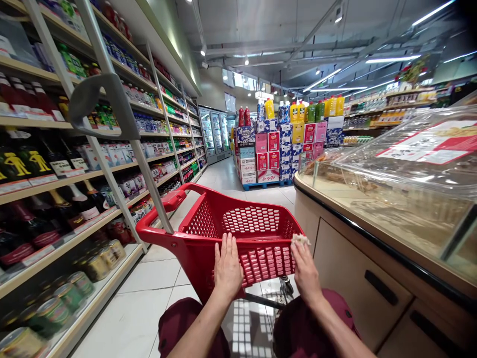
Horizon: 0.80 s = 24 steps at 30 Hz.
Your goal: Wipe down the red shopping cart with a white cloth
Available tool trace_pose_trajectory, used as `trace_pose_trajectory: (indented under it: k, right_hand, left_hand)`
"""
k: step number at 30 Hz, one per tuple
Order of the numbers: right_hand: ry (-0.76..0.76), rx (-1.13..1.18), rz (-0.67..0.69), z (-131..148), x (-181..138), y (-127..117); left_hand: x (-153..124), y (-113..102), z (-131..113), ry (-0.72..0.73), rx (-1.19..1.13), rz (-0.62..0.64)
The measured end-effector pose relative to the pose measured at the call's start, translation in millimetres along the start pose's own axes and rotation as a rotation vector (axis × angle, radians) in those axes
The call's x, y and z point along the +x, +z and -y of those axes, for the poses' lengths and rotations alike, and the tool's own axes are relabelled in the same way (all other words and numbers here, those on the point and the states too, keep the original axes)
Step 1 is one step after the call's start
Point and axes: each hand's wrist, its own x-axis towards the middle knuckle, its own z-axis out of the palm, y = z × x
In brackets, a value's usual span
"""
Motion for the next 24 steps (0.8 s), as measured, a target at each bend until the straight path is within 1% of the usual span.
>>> trace_pose_trajectory:
  k: [2, 4, 5, 7, 9, 10, 12, 14, 17, 21, 24]
  right_hand:
    - [-0.071, 0.023, 0.077, 5.1, -26.5, 1.0]
    - [-0.108, 0.044, 0.098, 12.6, -36.1, -3.9]
    - [-0.113, 0.057, 0.085, 15.2, -32.7, -8.1]
    - [-0.114, 0.083, 0.026, 16.0, -14.9, -16.0]
    - [-0.147, 0.095, -0.021, 11.7, 2.5, -18.4]
    - [-0.171, 0.087, -0.025, 8.9, 6.3, -17.1]
    - [-0.235, 0.059, 0.005, 5.7, 2.9, -11.7]
    - [-0.295, 0.051, 0.059, 9.4, -5.8, -7.2]
    - [-0.335, 0.106, 0.099, 29.0, -2.8, -6.9]
    - [-0.377, 0.169, 0.029, 59.6, 13.1, -2.3]
    - [-0.452, 0.175, 0.067, 73.7, 1.0, 6.6]
  left_hand:
    - [-3.0, 1.0, -2.2, 0.014, -0.012, -0.016]
    - [-6.2, 2.4, -4.6, 0.056, -0.029, -0.038]
    - [-7.6, 3.2, -6.2, 0.075, -0.038, -0.048]
    - [-9.5, 4.8, -9.9, 0.097, -0.053, -0.065]
    - [-11.2, 6.5, -13.7, 0.112, -0.061, -0.07]
    - [-12.5, 7.2, -14.9, 0.122, -0.063, -0.067]
    - [-16.5, 8.4, -14.7, 0.159, -0.061, -0.055]
    - [-21.7, 9.0, -10.8, 0.2, -0.05, -0.042]
    - [-27.8, 8.1, -1.1, 0.196, -0.019, -0.041]
    - [-32.8, 6.8, 12.4, 0.15, 0.006, -0.056]
    - [-39.7, 6.6, 23.1, 0.134, 0.007, -0.061]
